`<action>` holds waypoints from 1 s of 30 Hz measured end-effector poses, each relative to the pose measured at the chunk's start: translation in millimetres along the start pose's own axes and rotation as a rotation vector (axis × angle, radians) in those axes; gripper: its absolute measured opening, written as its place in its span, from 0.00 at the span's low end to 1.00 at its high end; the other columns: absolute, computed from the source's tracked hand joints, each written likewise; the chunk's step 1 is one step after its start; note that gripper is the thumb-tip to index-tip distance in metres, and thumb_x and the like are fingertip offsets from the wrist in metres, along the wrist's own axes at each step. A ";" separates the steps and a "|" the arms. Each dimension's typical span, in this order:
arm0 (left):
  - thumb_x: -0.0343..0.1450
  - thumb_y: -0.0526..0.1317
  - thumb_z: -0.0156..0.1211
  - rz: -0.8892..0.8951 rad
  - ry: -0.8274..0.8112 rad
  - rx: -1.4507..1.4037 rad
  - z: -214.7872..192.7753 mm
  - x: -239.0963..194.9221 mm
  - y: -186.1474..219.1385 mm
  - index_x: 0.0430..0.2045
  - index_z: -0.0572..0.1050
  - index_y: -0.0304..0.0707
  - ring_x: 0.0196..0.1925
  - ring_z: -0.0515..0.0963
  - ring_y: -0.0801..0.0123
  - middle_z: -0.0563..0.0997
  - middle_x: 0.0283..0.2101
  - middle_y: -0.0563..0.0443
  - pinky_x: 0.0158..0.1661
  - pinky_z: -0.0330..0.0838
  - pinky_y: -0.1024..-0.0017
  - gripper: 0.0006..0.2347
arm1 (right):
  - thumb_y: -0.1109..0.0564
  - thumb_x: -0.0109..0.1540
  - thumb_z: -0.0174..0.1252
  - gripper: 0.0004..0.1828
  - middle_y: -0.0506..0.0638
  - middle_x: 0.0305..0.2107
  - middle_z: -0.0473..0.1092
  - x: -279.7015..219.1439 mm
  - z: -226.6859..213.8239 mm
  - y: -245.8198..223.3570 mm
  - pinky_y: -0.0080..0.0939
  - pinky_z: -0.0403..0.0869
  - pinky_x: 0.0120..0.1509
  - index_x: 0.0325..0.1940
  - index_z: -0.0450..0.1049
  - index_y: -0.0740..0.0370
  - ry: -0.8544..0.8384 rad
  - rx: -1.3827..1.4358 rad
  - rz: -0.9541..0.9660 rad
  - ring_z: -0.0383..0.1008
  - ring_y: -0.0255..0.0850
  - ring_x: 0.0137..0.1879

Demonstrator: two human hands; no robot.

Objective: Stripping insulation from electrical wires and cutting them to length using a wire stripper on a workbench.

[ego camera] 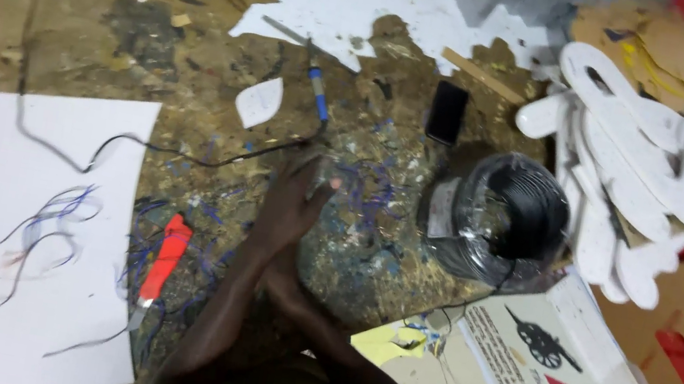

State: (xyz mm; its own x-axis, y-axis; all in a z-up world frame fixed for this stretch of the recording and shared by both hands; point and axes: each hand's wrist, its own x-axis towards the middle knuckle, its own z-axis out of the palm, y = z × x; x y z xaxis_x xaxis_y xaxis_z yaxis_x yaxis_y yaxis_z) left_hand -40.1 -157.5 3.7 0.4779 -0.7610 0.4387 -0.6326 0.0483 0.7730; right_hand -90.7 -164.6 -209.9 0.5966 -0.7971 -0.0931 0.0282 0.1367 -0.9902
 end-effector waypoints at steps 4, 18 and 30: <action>0.84 0.46 0.60 0.083 0.192 -0.126 -37.8 -33.6 -47.2 0.57 0.85 0.34 0.58 0.82 0.25 0.84 0.55 0.31 0.62 0.78 0.40 0.16 | 0.51 0.77 0.59 0.17 0.48 0.21 0.72 -18.2 -7.2 -9.4 0.40 0.75 0.30 0.58 0.75 0.70 -0.154 -0.022 0.048 0.71 0.36 0.23; 0.74 0.41 0.68 -0.517 -0.004 0.714 -152.9 -119.4 -188.9 0.49 0.87 0.53 0.60 0.80 0.45 0.81 0.55 0.49 0.56 0.80 0.53 0.10 | 0.59 0.73 0.64 0.41 0.73 0.73 0.63 -41.6 33.9 -140.4 0.71 0.87 0.55 0.86 0.54 0.64 -0.545 -0.100 0.138 0.69 0.70 0.77; 0.72 0.46 0.69 -0.622 -0.157 0.732 -154.3 -105.5 -191.4 0.37 0.83 0.53 0.63 0.77 0.50 0.82 0.50 0.52 0.59 0.79 0.56 0.05 | 0.60 0.75 0.58 0.23 0.66 0.55 0.72 -33.0 3.6 -133.2 0.71 0.77 0.64 0.75 0.69 0.70 -0.585 0.005 -0.085 0.74 0.59 0.64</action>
State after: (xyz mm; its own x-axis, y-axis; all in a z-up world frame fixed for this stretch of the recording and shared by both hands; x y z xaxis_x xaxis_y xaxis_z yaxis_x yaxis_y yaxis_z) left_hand 124.6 13.4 -119.8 0.8016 -0.5950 -0.0587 -0.5425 -0.7652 0.3467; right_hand -111.2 -154.4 -74.5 0.9351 -0.3491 0.0609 0.0985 0.0908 -0.9910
